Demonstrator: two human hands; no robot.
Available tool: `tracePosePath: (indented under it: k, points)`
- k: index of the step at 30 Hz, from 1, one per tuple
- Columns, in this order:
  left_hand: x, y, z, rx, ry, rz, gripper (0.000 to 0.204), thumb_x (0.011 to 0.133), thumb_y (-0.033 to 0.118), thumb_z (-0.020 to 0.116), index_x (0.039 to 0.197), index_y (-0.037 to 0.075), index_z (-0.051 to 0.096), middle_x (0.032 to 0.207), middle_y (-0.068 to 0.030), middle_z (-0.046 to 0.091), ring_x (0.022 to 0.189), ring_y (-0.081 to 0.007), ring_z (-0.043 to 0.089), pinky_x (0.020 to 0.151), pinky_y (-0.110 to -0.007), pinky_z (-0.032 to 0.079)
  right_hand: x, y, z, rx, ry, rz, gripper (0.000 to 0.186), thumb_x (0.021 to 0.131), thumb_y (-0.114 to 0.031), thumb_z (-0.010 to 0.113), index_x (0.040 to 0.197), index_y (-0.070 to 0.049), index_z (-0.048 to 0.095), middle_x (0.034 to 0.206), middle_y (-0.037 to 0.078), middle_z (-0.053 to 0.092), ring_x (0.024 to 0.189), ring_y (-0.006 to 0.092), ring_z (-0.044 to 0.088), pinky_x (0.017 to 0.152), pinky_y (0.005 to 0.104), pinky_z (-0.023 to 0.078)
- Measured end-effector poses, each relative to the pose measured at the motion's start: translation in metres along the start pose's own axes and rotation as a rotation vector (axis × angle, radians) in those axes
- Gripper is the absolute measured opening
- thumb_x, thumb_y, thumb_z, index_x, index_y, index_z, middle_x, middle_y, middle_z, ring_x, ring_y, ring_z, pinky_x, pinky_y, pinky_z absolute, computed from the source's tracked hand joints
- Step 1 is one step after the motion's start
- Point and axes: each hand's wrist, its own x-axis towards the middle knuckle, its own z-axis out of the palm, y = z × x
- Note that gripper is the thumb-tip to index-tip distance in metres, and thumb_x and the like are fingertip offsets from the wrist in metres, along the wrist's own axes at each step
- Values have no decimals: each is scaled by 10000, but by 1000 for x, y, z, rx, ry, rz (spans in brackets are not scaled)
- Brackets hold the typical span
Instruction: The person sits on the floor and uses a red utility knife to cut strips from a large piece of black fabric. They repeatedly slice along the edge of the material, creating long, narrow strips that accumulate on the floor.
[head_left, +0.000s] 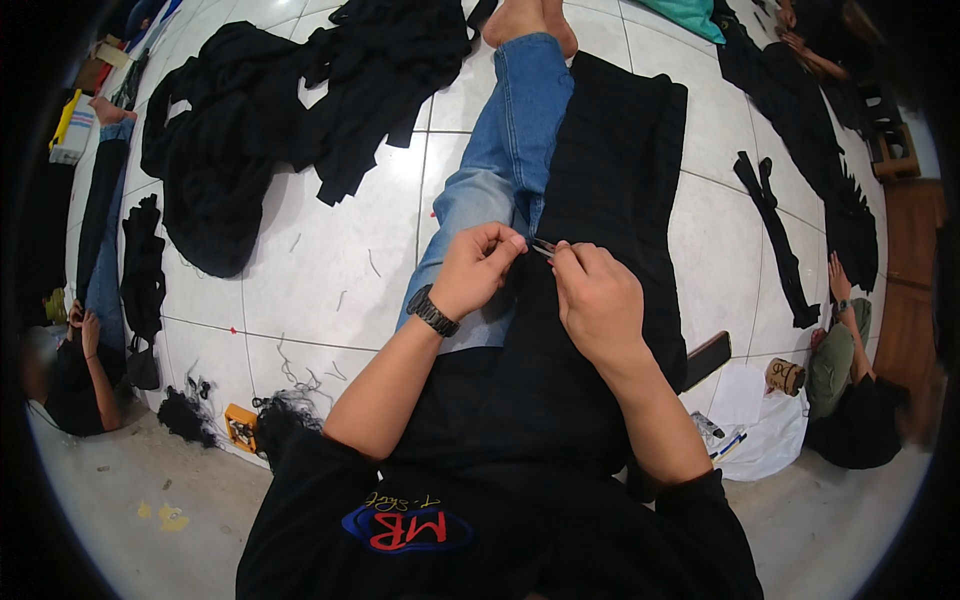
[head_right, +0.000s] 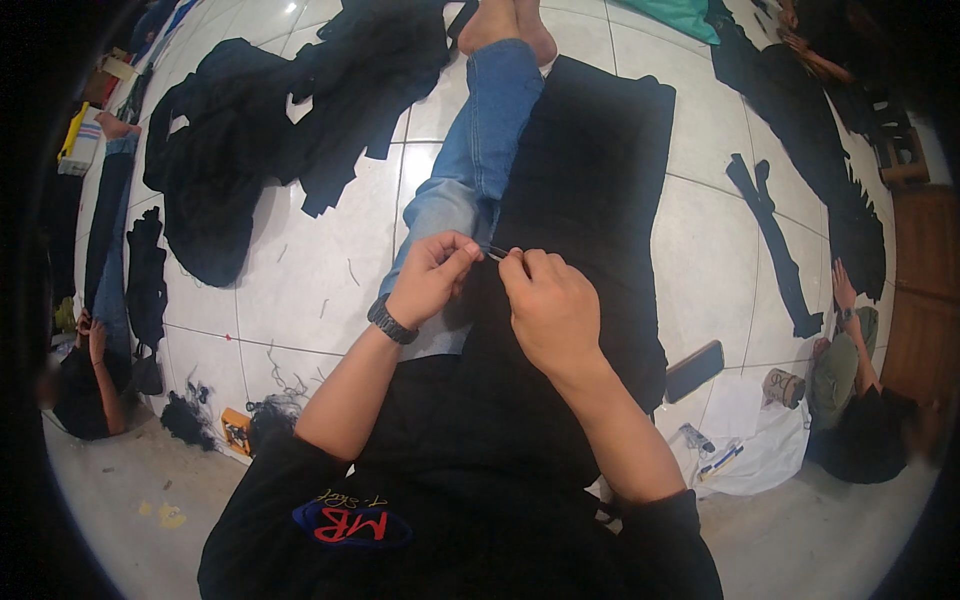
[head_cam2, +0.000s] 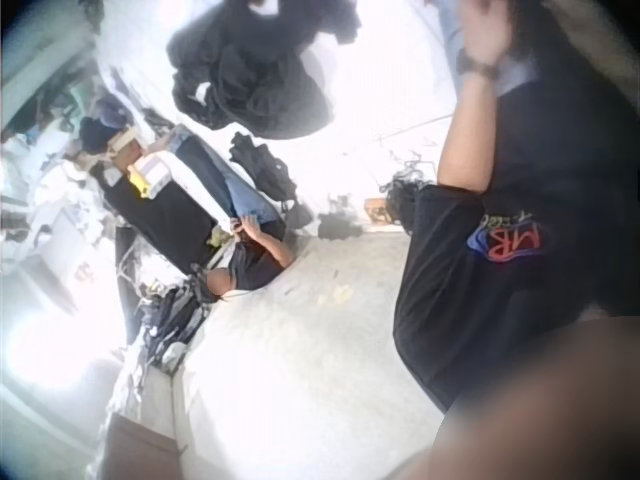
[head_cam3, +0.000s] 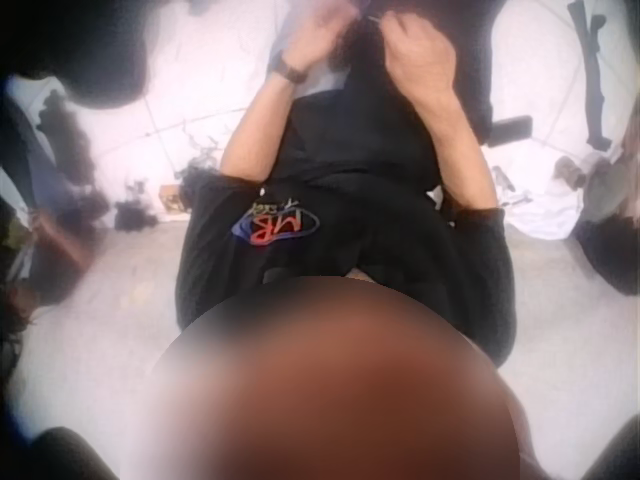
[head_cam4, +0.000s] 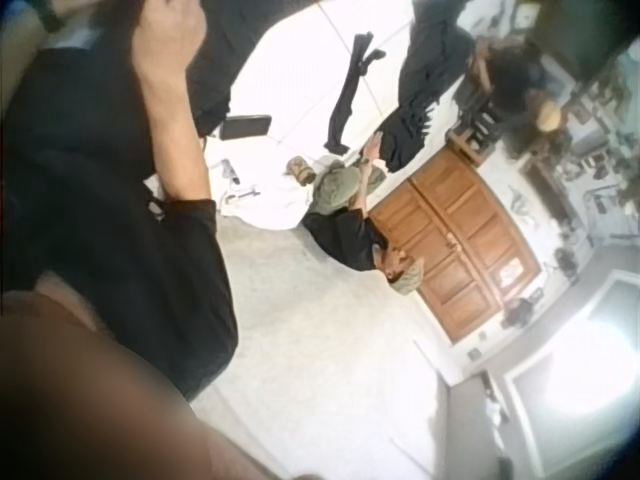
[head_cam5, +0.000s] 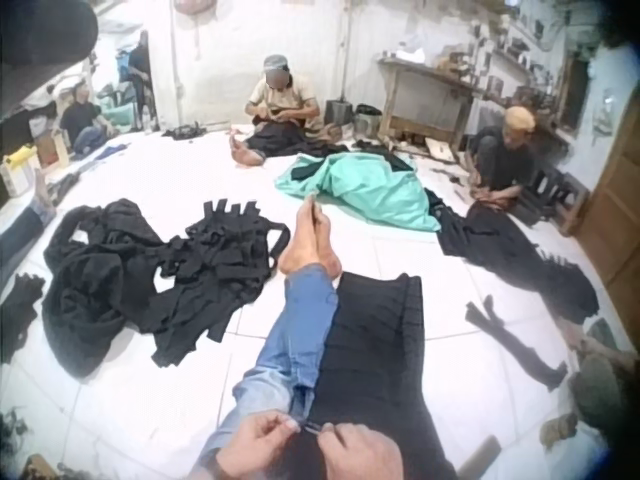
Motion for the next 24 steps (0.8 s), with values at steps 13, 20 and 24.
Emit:
tracePosePath:
  k: [13,20,24]
  points:
    - [-16,4,2,-186,87,88,124,959,129,562,956,35,643,787,-28,605,581,-60,518,501,-189,374,-14,0,-14,149,44,118,128,841,-49,687,953,-11,640,841,113,640,741,286,641,647,366,517]
    - [-30,14,-3,-204,27,-101,243,922,70,472,1120,24,605,793,-39,614,589,-68,528,507,-182,400,-32,-2,-19,463,11,282,237,798,-12,734,1002,22,618,918,178,662,756,341,672,661,384,543]
    - [-21,4,4,249,-1,9,258,953,155,533,1129,-1,636,739,-72,620,576,-137,548,538,-274,439,-33,1,-18,506,4,348,233,807,-37,738,1008,0,625,897,162,655,729,334,669,651,376,545]
